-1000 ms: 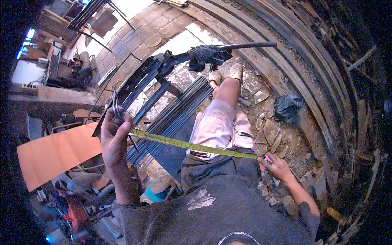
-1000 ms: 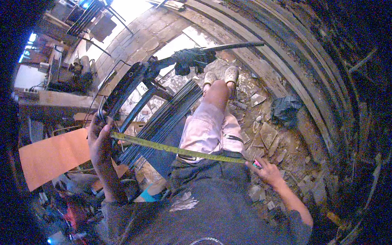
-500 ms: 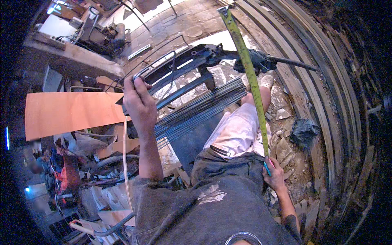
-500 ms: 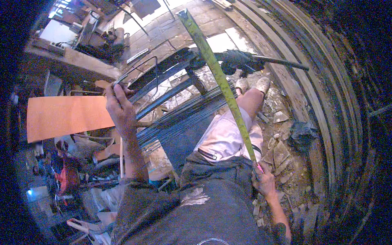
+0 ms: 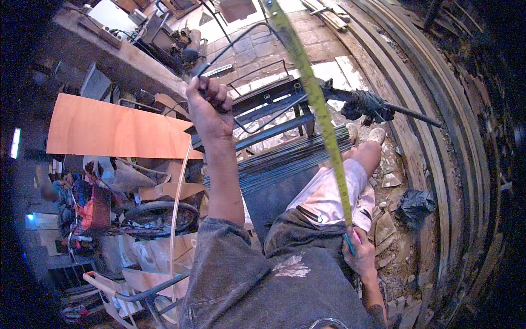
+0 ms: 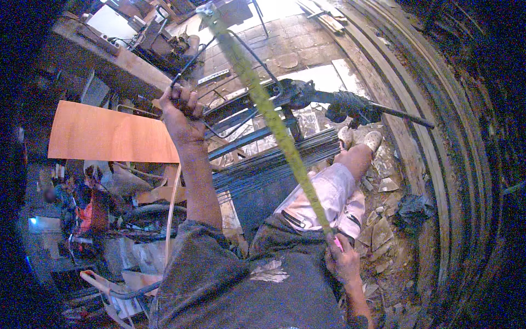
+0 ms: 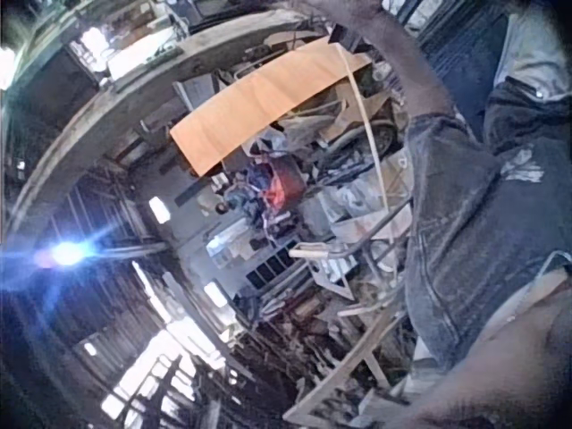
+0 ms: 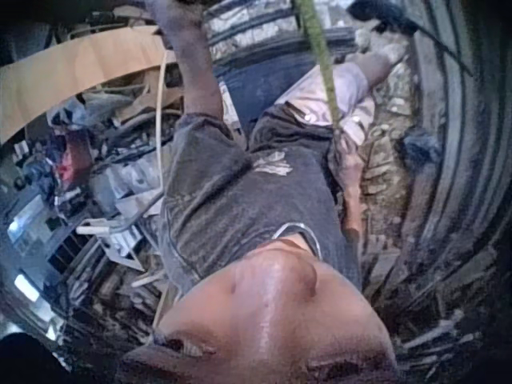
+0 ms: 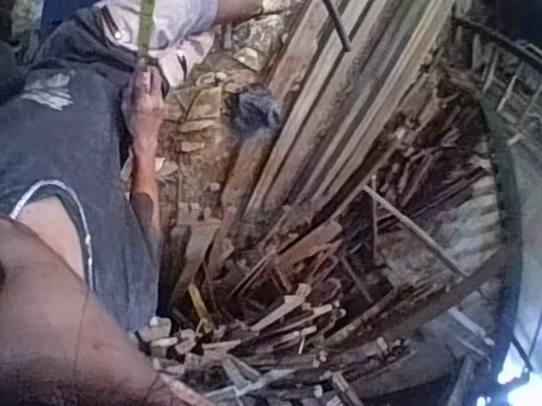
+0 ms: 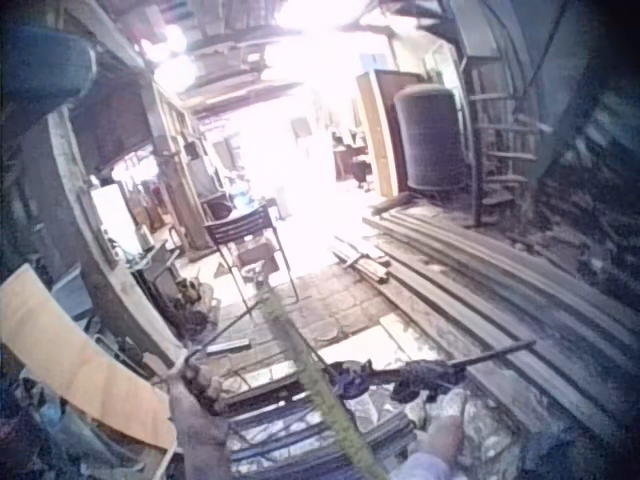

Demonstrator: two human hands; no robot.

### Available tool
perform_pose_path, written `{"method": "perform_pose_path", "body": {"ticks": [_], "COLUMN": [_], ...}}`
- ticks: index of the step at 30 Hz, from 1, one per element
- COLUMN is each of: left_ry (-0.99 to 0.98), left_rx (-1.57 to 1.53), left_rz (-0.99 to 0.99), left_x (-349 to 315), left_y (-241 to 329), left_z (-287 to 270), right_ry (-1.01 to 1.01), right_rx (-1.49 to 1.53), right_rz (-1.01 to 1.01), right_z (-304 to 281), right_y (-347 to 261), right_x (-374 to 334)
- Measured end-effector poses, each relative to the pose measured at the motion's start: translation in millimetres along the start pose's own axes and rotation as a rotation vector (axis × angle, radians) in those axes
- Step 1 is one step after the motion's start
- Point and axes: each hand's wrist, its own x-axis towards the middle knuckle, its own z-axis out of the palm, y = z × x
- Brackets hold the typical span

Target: The person measures a metal rod using a tape measure and inserts it into a rectangular metal frame.

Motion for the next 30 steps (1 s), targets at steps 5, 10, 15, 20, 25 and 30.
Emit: {"method": "perform_pose_path", "body": {"ticks": [5, 10, 15, 20, 25, 30], "left_ry": [-0.030, -0.103, -0.235, -0.310, -0.487, -0.396], "left_rx": [0.145, 0.449, 0.631, 0.700, -0.486, -0.526], "left_rz": [-0.022, 0.023, 0.049, 0.297, -0.074, -0.275], "left_x": [-3.1, -26.2, -57.4, -67.4, -93.8, -138.1], "left_y": [-4.4, -0.8, 6.9, 14.8, -27.9, -103.1], "left_z": [10.7, 22.3, 28.6, 4.2, 3.3, -22.3], "right_ry": [0.009, 0.025, 0.112, 0.152, 0.177, 0.231], "right_rx": [0.059, 0.094, 0.118, 0.143, 0.193, 0.245], "right_rz": [0.039, 0.097, 0.146, 0.132, 0.166, 0.211], "right_z": [6.7, 0.6, 1.3, -0.1, 3.1, -0.8], "right_y": [-5.2, -12.4, -6.5, -3.4, -7.7, -5.4], "right_x": [1.6, 5.8, 7.5, 8.9, 13.0, 9.6]}}
